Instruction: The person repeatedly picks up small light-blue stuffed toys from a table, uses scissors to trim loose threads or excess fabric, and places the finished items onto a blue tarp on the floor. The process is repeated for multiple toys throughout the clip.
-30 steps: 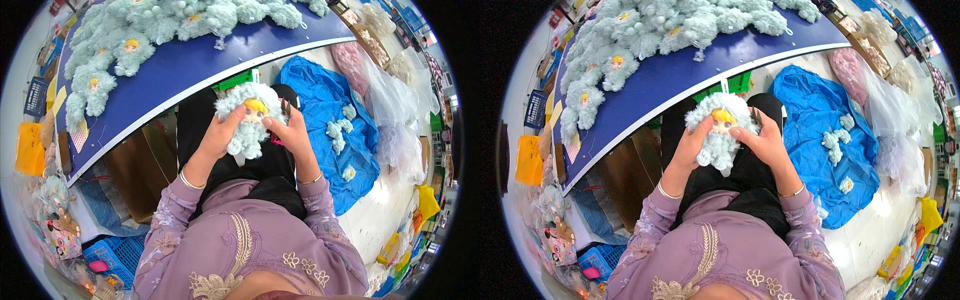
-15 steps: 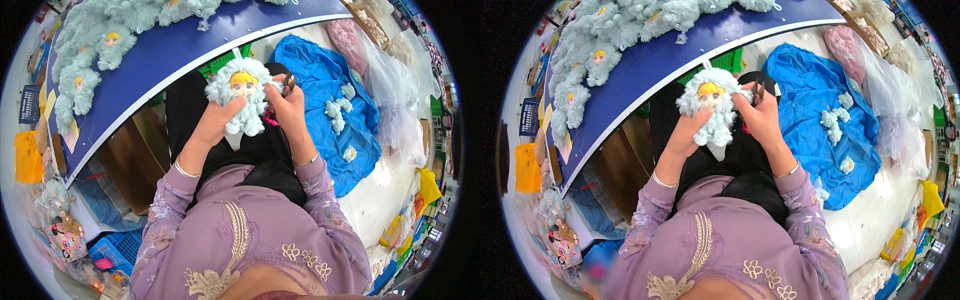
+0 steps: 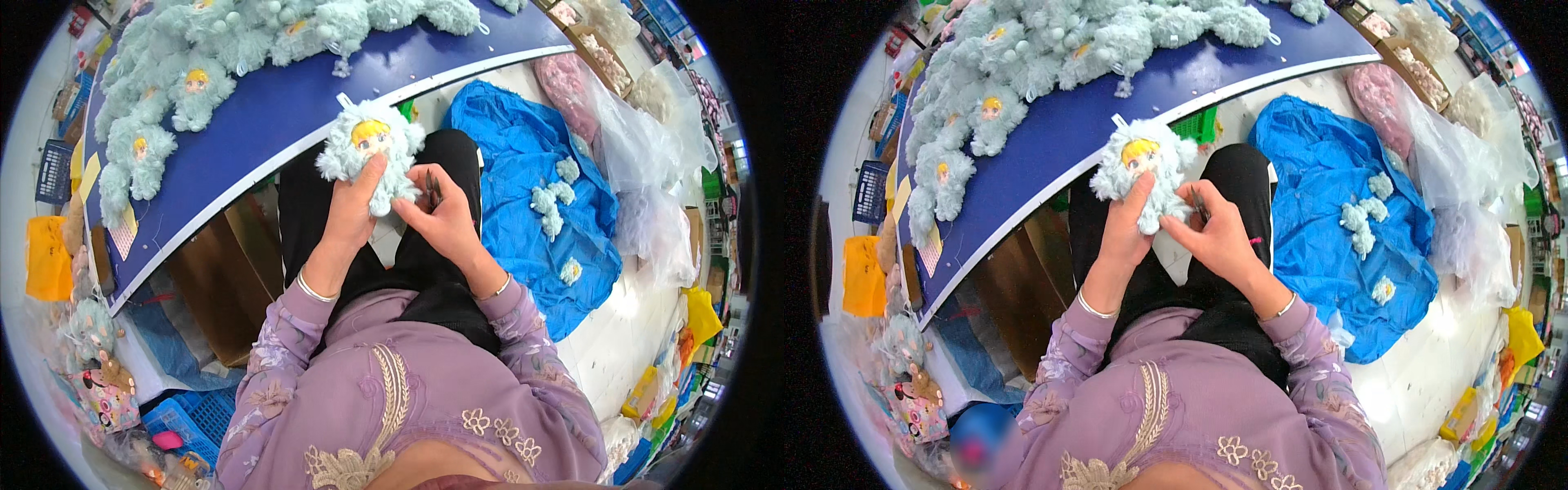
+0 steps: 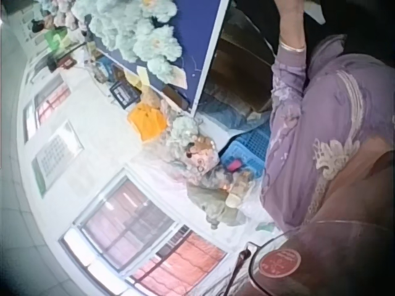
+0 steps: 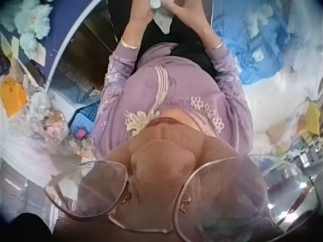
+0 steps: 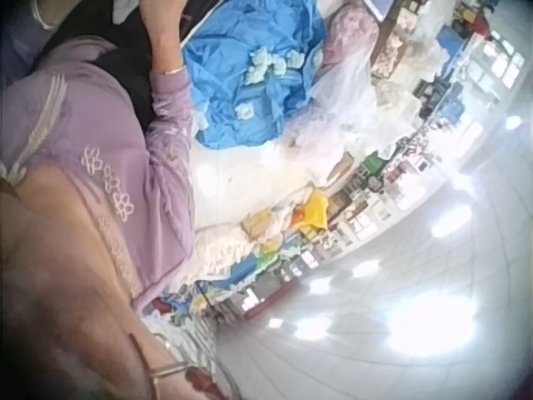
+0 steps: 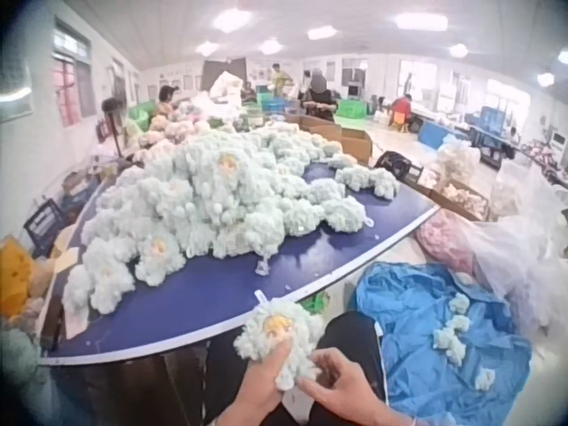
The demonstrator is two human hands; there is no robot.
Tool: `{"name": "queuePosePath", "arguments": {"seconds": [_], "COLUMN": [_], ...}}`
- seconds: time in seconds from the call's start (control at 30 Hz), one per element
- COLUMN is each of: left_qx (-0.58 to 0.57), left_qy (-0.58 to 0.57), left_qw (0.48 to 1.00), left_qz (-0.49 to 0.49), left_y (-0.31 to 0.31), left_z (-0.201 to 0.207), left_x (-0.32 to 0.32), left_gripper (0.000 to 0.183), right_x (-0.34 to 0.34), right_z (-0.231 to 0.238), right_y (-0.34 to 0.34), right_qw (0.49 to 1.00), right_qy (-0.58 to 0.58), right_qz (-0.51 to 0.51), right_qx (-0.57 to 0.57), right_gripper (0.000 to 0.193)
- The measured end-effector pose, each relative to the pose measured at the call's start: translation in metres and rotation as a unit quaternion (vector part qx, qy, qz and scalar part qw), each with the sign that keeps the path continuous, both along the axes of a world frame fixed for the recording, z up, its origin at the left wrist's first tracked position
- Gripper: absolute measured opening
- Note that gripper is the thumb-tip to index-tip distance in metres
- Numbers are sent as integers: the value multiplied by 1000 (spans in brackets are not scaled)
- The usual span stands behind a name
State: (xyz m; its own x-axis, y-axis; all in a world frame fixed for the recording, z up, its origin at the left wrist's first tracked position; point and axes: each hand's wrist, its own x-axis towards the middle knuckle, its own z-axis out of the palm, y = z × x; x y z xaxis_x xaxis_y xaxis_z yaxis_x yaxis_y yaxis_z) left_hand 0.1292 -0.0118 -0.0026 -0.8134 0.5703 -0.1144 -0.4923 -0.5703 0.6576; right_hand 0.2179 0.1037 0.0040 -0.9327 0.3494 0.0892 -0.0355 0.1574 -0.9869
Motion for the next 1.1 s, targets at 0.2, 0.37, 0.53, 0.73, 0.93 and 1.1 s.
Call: {"name": "queuePosePath", "arguments": {"seconds": [0.2,0.37,0.53,0.73,0.93,1.1], "left_qx": [-29,-184,-362,-580,-818,-791], "left_qy": [56,132,333,424,314,461], "left_qw": [997,933,870,483,441,376], "left_qz": [-49,-279,12,501,192,140], "left_y": [-3,-23,-102,-265,-298,-196], "left_z": [-2,-8,63,81,73,66], "left_x": [4,-12,-47,-165,-236,-169], "left_gripper": [40,37,24,38,88,72], "right_x": [0,6,68,68,30,13], "right_z": [0,-4,5,22,19,11], "right_y": [0,14,166,158,100,76], "right_qw": [998,981,912,930,966,984], "right_qy": [-6,43,82,61,19,-3], "right_qz": [-40,-73,-352,-345,-232,-163], "right_qx": [37,174,196,114,115,66], "right_gripper": [21,24,22,23,17,13]}}
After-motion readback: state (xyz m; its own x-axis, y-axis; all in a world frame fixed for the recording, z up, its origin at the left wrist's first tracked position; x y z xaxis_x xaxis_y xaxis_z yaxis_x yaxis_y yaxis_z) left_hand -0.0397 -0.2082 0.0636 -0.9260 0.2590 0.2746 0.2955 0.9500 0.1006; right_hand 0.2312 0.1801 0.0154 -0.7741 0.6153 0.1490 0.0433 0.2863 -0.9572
